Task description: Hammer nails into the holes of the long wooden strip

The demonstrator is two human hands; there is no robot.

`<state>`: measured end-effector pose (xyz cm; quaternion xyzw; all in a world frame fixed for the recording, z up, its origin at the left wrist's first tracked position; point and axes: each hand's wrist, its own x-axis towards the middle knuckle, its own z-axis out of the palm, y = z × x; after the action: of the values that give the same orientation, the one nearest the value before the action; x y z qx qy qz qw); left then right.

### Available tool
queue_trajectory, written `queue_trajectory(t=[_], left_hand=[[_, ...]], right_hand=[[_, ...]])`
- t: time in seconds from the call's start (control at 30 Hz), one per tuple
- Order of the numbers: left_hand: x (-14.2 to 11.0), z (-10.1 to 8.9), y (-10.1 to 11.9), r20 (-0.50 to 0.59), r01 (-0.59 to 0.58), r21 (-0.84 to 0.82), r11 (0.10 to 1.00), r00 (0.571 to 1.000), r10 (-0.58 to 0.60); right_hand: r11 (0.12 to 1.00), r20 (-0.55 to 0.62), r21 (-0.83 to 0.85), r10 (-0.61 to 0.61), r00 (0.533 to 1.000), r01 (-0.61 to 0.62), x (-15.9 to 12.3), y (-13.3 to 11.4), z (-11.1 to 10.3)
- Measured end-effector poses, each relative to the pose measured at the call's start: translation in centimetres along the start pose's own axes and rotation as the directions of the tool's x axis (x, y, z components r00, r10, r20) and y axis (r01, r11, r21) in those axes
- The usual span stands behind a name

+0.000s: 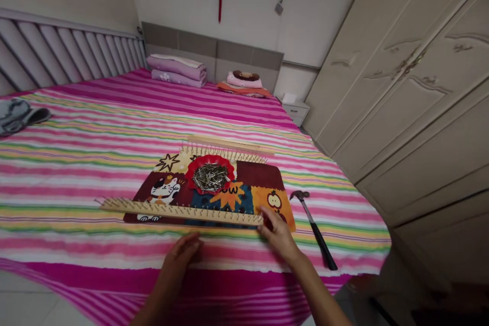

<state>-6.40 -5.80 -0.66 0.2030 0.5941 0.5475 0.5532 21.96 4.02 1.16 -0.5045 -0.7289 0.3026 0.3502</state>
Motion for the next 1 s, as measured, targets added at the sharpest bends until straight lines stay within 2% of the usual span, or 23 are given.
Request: queue_trajectory(t=[0.07, 0.17, 0.43, 0.53, 0.7, 0.83, 1.0], left_hand=[[0.4, 0.1, 0.9, -0.009, 0.067, -0.147, 0.987, 0.998, -0.069], [0.6, 0.2, 1.7, 0.053, 0.128, -0.311, 0.942, 0.992, -0.118], [0.5, -0.6, 2.1, 0.274, 0.25, -0.53, 0.81, 0.955, -0.115], [0.4, -0.2, 2.2, 0.32, 0.287, -0.565, 0.774, 0.94, -0.116], [-0.2, 1.6, 2.3, 0.364, 0.37, -0.562, 0.74, 0.914, -0.18], [-0.7, 2.9, 2.9, 0.349, 0.363, -0.534, 0.764, 0.917, -0.192], [-1.2, 3.6, 3.7, 0.327, 0.339, -0.498, 0.798, 0.926, -0.188]], right_hand=[[0.998, 0.005, 0.046, 0.032, 0.999, -0.033, -0.4, -0.3, -0.2], [0.99, 0.027, 0.109, 0.083, 0.996, -0.086, -1.3, -0.9, -0.8], [0.982, 0.016, 0.073, 0.174, 0.985, -0.175, -4.6, -1.1, -4.5], [0.975, 0.004, 0.08, 0.207, 0.978, -0.206, -5.2, -1.1, -5.2], [0.974, -0.003, 0.054, 0.218, 0.976, -0.218, -5.4, -1.4, -6.7], [0.982, -0.007, -0.004, 0.187, 0.982, -0.187, -6.0, -1.6, -8.0], [0.98, 0.009, -0.054, 0.191, 0.982, -0.19, -6.6, -0.7, -8.4]])
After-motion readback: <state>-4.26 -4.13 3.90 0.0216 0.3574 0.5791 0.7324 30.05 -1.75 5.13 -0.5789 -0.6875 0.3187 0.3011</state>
